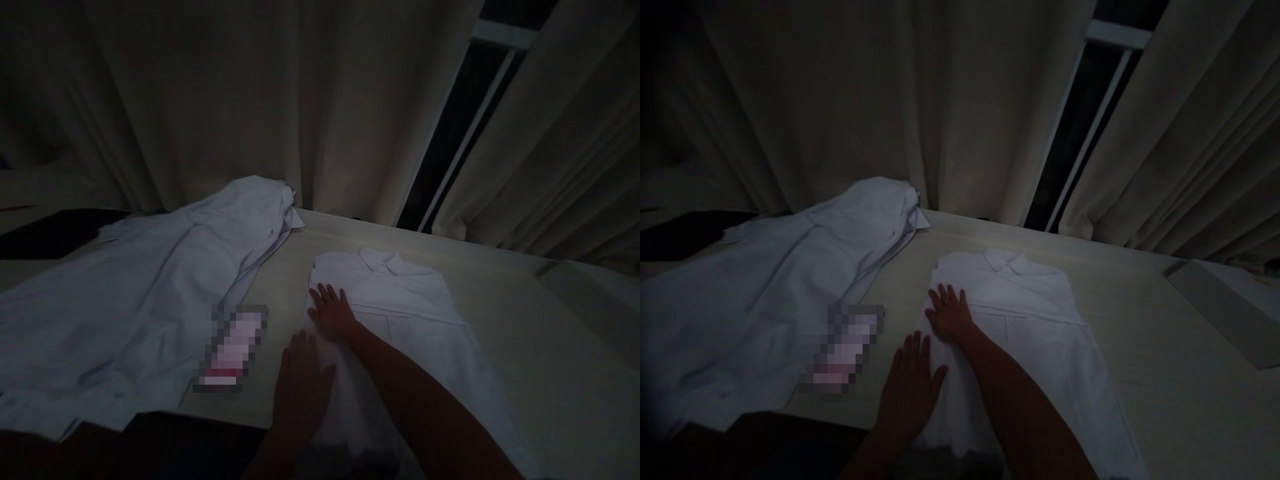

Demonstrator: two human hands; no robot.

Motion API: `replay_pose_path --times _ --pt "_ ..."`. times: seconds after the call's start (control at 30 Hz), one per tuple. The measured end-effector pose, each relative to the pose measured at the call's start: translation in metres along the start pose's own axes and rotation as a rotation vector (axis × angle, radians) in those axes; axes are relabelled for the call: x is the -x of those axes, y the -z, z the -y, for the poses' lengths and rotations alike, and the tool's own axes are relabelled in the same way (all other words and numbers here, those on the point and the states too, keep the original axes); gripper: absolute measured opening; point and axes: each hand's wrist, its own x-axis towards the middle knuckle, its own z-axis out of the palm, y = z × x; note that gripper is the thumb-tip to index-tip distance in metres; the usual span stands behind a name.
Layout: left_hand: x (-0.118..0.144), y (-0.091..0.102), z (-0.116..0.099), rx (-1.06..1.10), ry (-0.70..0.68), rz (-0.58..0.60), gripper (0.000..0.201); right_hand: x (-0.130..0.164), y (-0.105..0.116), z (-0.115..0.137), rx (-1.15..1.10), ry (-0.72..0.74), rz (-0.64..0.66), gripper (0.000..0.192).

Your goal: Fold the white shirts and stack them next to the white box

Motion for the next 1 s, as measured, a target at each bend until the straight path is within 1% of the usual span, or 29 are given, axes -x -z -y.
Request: replay_pose_path --times 0.07,0.13,0.27,0.33,0.4,0.47,0.53,0.6,0.67,0.73,0.77,0.8,0.83,0.9,0.93,1.0 --pt "0.001 0.001 0.002 -0.006 0.025 -0.006 0.08 -0.008 -0.006 -0.006 0.006 -0.039 -0.024 0.063" --pt "0.0 0.003 0.004 -0.031 0.036 -0.016 0.081 -0.017 -0.005 -0.013 0.013 -0.069 -0.008 0.063" --pt "-0.002 0.006 0.005 -0.117 0.036 -0.039 0.08 -0.035 0.007 -0.018 0.038 -0.134 0.063 0.063" --pt "-0.003 0.007 0.004 -0.16 0.04 -0.039 0.078 -0.033 0.017 -0.014 0.045 -0.138 0.079 0.064" --pt "-0.004 0.009 0.003 -0.191 0.04 -0.034 0.077 -0.015 0.027 -0.009 0.059 -0.097 0.026 0.064" --pt "-0.005 0.01 0.003 -0.211 0.033 -0.026 0.078 0.022 0.036 -0.011 0.078 -0.043 -0.065 0.063" --pt "-0.006 0.012 0.001 -0.227 0.027 -0.023 0.077 0.075 0.039 -0.026 0.085 -0.046 -0.106 0.062" --pt "-0.009 0.015 -0.006 -0.24 0.007 -0.027 0.074 0.136 0.039 -0.057 0.096 -0.168 -0.103 0.064" --pt "-0.013 0.016 -0.022 -0.23 -0.059 -0.027 0.07 0.198 0.036 -0.098 0.121 -0.324 -0.084 0.066" --pt "-0.018 0.015 -0.047 -0.188 -0.176 -0.001 0.068 0.254 0.033 -0.14 0.15 -0.511 -0.079 0.069" --pt "-0.021 0.012 -0.061 -0.16 -0.234 0.025 0.068 0.278 0.032 -0.157 0.159 -0.581 -0.074 0.069" --pt "-0.022 0.008 -0.075 -0.136 -0.28 0.059 0.067 0.298 0.031 -0.172 0.168 -0.62 -0.073 0.07" --pt "-0.023 0.002 -0.088 -0.117 -0.308 0.099 0.067 0.314 0.03 -0.183 0.174 -0.638 -0.076 0.07" --pt "-0.023 -0.011 -0.111 -0.108 -0.315 0.169 0.067 0.335 0.03 -0.196 0.176 -0.629 -0.094 0.07" --pt "-0.023 -0.018 -0.118 -0.114 -0.303 0.19 0.068 0.339 0.031 -0.199 0.173 -0.617 -0.108 0.07" --pt "-0.023 -0.029 -0.127 -0.137 -0.273 0.206 0.071 0.34 0.035 -0.202 0.16 -0.604 -0.132 0.07"
